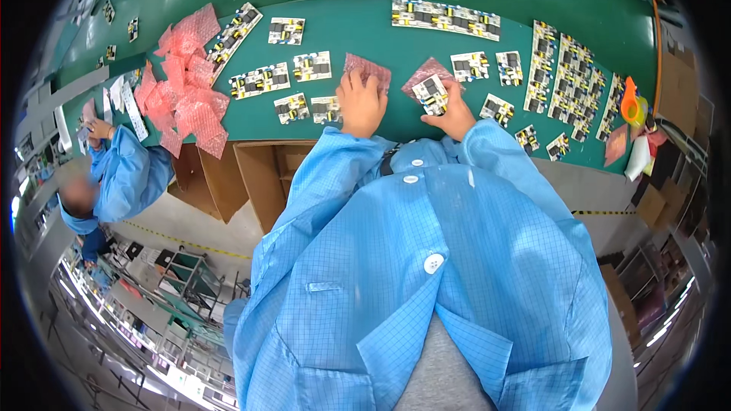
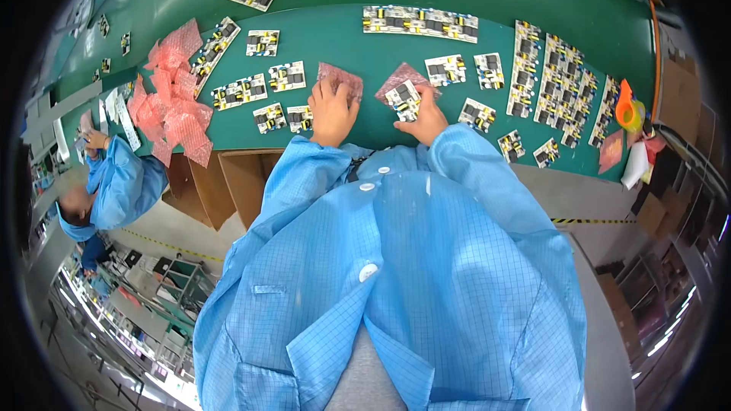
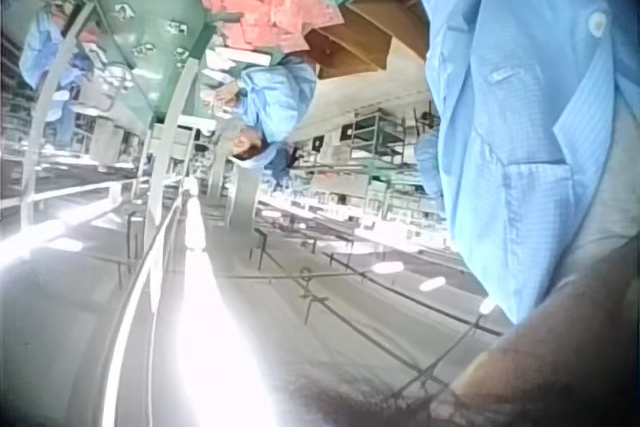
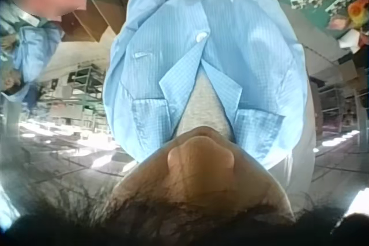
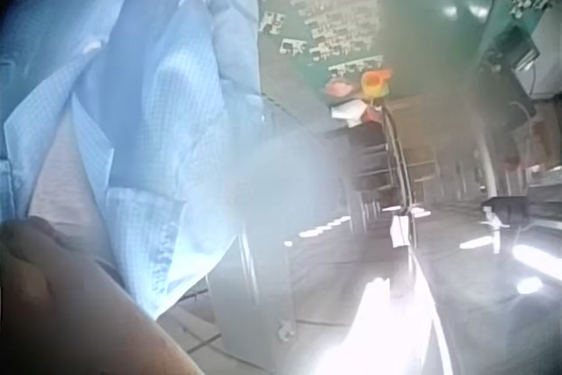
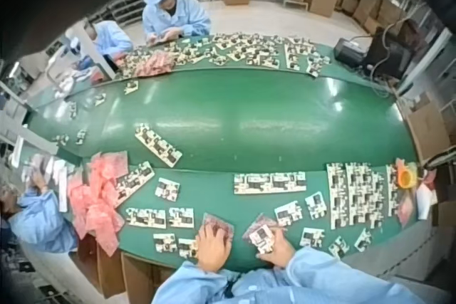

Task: Packaging small electronic components into pink bubble wrap pouches and placing them into a cardboard box.

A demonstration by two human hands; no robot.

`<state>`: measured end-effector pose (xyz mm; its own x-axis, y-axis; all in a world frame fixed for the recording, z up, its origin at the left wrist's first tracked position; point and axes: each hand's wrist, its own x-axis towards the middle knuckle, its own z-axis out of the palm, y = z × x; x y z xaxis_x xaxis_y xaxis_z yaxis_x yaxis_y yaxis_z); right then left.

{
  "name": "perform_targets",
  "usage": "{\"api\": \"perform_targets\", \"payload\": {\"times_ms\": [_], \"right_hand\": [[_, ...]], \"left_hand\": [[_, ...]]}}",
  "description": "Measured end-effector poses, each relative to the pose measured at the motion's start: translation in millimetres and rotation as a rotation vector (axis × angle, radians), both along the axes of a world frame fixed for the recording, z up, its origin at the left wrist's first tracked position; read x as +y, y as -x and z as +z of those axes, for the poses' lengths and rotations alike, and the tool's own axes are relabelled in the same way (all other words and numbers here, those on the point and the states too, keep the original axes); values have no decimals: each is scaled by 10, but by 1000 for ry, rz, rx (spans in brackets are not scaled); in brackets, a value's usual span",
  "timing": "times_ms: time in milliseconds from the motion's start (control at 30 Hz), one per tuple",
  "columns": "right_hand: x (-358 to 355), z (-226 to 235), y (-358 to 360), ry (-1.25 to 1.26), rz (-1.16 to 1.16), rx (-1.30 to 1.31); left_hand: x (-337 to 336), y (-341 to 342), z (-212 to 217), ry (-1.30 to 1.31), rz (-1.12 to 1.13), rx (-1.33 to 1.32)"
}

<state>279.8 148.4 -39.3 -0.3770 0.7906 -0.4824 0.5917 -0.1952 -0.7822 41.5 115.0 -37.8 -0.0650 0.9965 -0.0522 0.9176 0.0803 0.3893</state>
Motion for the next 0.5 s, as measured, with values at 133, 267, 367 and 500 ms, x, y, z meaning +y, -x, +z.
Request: {"api": "perform_targets", "payload": {"times_ms": [133,267,367,500], "right_hand": [[-85,-16,-47,-29,-2,50],[-148,-136,-43,73,-149,68],[-118,-159,-65,119,-141,-4],[-212,-190,-83,103,-106,71]], "left_hand": [[-98,-83,-62,-1,22,-5],[-165,-107,-86,-48,-26,31],[-209,-104,-13,-170,-116,0],[-313,-187,13,-90,-63,-66]]}}
